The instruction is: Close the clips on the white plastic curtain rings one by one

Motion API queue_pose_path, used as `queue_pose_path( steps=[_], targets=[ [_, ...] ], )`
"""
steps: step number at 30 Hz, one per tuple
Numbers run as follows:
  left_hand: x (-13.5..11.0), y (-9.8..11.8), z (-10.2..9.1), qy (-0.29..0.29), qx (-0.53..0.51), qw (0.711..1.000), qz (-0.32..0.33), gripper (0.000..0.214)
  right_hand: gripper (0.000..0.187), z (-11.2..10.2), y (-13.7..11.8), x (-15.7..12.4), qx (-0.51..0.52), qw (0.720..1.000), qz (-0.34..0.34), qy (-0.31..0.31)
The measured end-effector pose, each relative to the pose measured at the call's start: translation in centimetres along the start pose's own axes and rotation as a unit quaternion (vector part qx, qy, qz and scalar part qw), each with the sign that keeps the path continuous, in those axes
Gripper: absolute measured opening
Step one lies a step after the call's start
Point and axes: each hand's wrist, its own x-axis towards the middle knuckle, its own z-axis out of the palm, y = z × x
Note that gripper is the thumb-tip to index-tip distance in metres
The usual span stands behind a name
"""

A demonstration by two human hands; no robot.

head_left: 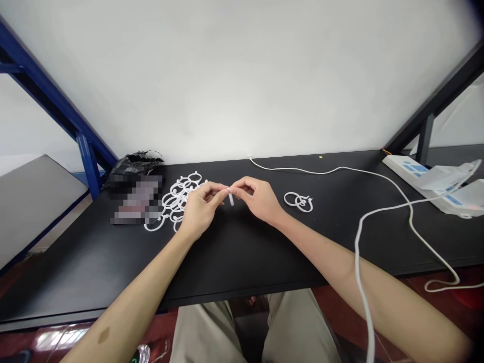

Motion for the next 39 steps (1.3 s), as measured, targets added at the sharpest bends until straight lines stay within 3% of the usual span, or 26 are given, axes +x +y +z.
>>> queue_pose_path(
  steps=[5,7,9,12,14,17,21,24,26,28,30,32,39],
  targets=[
    [-0.1,0.6,0.2,-0.014,0.027,0.999,0.024,0.023,0.023,-0.3,-0.2,0.3,-0.018,1.0,0.002,-0.019],
    [-0.1,1.0,0.0,-0.006,0.071,0.997,0.025,0.022,0.022,-1.2,-0.2,0.7,-0.106,0.993,-0.034,-0.029],
    [0.0,1.3,-0.4,0.039,0.123,0.991,0.046,0.017,0.022,-2.6,-0.1,1.2,-0.237,0.97,-0.06,-0.016],
    [0.6,1.4,-1.7,0.159,0.216,0.96,0.086,0.01,0.022,-5.3,0.3,1.8,-0.42,0.907,0.016,0.031],
    [1.2,0.9,-2.9,0.221,0.282,0.93,0.086,0.01,0.018,-6.8,0.6,2.0,-0.482,0.873,0.073,0.018],
    [2.0,-0.7,-4.8,0.217,0.347,0.91,0.068,0.017,0.016,-7.9,1.3,2.0,-0.502,0.852,0.138,-0.055],
    [2.3,-1.7,-5.4,0.198,0.372,0.904,0.067,0.023,0.006,-7.4,2.2,2.1,-0.465,0.872,0.122,-0.091],
    [1.7,-0.9,-4.2,0.192,0.363,0.903,0.127,0.023,0.011,-6.1,2.3,2.1,-0.378,0.919,0.072,-0.086],
    [1.2,0.0,-3.1,0.148,0.318,0.926,0.141,0.021,0.01,-4.9,2.0,1.9,-0.283,0.955,0.022,-0.089],
    [0.6,0.7,-1.9,0.069,0.23,0.966,0.092,0.023,0.01,-3.6,1.6,1.6,-0.196,0.977,-0.017,-0.084],
    [0.3,1.0,-1.0,-0.008,0.127,0.992,0.025,0.029,0.01,-2.3,1.2,1.2,-0.14,0.987,-0.033,-0.074],
    [0.1,1.0,-0.4,-0.049,0.046,0.998,-0.017,0.033,0.01,-1.4,0.9,0.8,-0.113,0.991,-0.037,-0.065],
    [0.2,0.5,-0.2,-0.06,-0.051,0.996,-0.049,0.032,0.013,-0.9,0.7,0.2,-0.084,0.995,-0.016,-0.056]
  ],
)
